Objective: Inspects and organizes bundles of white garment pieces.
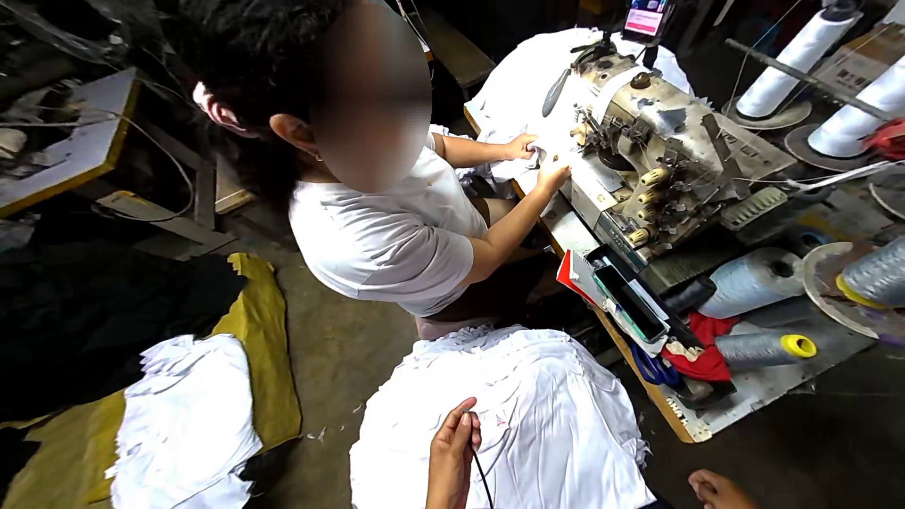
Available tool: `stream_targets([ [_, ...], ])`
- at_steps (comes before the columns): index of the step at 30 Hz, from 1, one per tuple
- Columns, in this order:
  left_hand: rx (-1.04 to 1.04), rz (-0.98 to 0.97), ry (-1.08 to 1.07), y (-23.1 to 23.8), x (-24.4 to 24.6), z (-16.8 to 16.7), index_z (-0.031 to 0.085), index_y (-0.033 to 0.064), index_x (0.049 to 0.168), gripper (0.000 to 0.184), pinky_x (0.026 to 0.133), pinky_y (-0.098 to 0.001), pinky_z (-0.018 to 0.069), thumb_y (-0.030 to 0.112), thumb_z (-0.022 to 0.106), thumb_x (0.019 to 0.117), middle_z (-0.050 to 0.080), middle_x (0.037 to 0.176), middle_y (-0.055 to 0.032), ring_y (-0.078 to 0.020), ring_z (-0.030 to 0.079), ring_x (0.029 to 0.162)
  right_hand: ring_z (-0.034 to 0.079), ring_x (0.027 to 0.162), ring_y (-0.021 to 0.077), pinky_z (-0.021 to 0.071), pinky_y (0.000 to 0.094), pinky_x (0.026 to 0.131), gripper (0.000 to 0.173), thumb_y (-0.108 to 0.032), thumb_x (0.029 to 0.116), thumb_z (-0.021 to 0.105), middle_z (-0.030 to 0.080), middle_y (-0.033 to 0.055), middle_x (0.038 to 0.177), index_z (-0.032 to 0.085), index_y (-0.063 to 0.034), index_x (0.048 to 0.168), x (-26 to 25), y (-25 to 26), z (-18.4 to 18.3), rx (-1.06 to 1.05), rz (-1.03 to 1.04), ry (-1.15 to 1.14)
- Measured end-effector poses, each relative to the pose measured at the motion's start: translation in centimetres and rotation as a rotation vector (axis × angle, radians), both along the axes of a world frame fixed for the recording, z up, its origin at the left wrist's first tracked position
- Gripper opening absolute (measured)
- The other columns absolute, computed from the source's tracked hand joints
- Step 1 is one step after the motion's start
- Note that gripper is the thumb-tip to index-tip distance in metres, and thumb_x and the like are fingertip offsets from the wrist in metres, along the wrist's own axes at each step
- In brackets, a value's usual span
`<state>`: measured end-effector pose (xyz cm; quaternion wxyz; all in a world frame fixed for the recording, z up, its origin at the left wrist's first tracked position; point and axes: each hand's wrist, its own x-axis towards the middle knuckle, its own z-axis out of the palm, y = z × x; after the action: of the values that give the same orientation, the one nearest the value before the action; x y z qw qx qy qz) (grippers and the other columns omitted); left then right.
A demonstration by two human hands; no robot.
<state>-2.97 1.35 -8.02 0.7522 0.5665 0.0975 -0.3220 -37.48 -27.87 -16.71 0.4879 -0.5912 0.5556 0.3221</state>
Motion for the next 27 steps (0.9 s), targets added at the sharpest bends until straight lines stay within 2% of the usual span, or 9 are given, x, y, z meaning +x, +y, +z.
stream_targets([
  [4,0.001,0.067,0.063,0.0,0.2,0.1,0.062,0.0020,0.098,0.019,0.056,-0.0167,0.0514,0.001,0.043,0.1033,0.064,0.070,-0.0003,-0.0033,0.058,0.056,0.063,0.115,0.0396,0.0481,0.0506,0.100,0.033,-0.008,0.1085,0.046,0.059,0.0316,0.130,0.054,0.0101,0.135,0.0,0.3,0.0,0.004,-0.004,-0.003],
  [6,-0.025,0.052,0.049,0.2,0.2,-0.1,0.061,0.0042,0.094,0.019,0.057,-0.0171,0.0516,0.001,0.044,0.1024,0.065,0.072,-0.0014,-0.0035,0.059,0.058,0.062,0.117,0.0404,0.0476,0.0510,0.101,0.033,-0.007,0.1087,0.045,0.058,0.0324,0.131,0.053,0.0105,0.136,0.3,0.4,0.3,0.015,-0.009,0.007],
  [11,0.009,-0.044,0.000,0.3,0.1,-0.4,0.064,0.0051,0.092,0.019,0.066,-0.0218,0.0560,0.003,0.047,0.1003,0.069,0.080,-0.0035,-0.0074,0.064,0.067,0.063,0.112,0.0402,0.0490,0.0511,0.099,0.032,-0.006,0.1081,0.046,0.060,0.0325,0.128,0.054,0.0109,0.134,-0.5,0.5,-0.6,0.003,-0.006,-0.004],
  [13,0.067,-0.086,0.006,-0.1,0.0,0.1,0.061,0.0057,0.091,0.020,0.059,-0.0188,0.0525,0.004,0.045,0.1020,0.065,0.075,0.0000,-0.0041,0.060,0.060,0.063,0.113,0.0416,0.0486,0.0527,0.100,0.032,-0.005,0.1074,0.046,0.059,0.0333,0.128,0.054,0.0117,0.133,-0.7,0.4,-0.7,0.003,-0.001,-0.021],
  [15,0.102,-0.107,0.021,-0.4,-0.1,0.4,0.059,0.0057,0.090,0.020,0.051,-0.0149,0.0453,0.004,0.044,0.1037,0.060,0.070,0.0023,-0.0005,0.051,0.053,0.063,0.112,0.0419,0.0487,0.0530,0.099,0.032,-0.005,0.1073,0.046,0.060,0.0329,0.128,0.054,0.0115,0.133,-0.8,0.2,-0.9,0.001,0.007,-0.027],
  [18,0.083,-0.096,0.036,-0.6,-0.1,0.4,0.058,0.0060,0.088,0.023,0.048,-0.0131,0.0412,0.004,0.042,0.1041,0.059,0.069,0.0026,0.0010,0.046,0.049,0.064,0.109,0.0400,0.0496,0.0512,0.097,0.030,-0.005,0.1069,0.048,0.061,0.0320,0.125,0.056,0.0117,0.131,-1.1,-0.1,-1.3,-0.014,0.012,-0.029],
  [22,0.053,-0.057,0.051,-0.8,0.0,0.4,0.059,0.0061,0.086,0.030,0.048,-0.0125,0.0423,0.009,0.037,0.1065,0.060,0.068,0.0024,0.0012,0.048,0.049,0.063,0.111,0.0396,0.0489,0.0501,0.098,0.030,-0.004,0.1074,0.047,0.060,0.0323,0.126,0.056,0.0120,0.131,-1.0,-0.5,-0.7,-0.023,0.004,-0.015],
  [25,-0.016,-0.037,0.075,-0.5,0.2,0.1,0.064,0.0036,0.093,0.039,0.052,-0.0127,0.0471,0.014,0.029,0.1082,0.066,0.076,-0.0004,0.0006,0.054,0.054,0.064,0.108,0.0387,0.0501,0.0498,0.096,0.029,-0.005,0.1069,0.049,0.062,0.0312,0.123,0.058,0.0108,0.129,-1.9,-0.9,-1.8,-0.048,0.004,-0.028],
  [27,-0.071,-0.010,0.096,-0.3,0.2,0.1,0.066,0.0024,0.096,0.041,0.056,-0.0138,0.0501,0.014,0.029,0.1082,0.068,0.081,-0.0029,-0.0008,0.058,0.058,0.065,0.108,0.0388,0.0503,0.0503,0.096,0.029,-0.006,0.1068,0.050,0.062,0.0310,0.123,0.058,0.0099,0.129,-2.2,-1.0,-2.3,-0.053,0.006,-0.028],
])
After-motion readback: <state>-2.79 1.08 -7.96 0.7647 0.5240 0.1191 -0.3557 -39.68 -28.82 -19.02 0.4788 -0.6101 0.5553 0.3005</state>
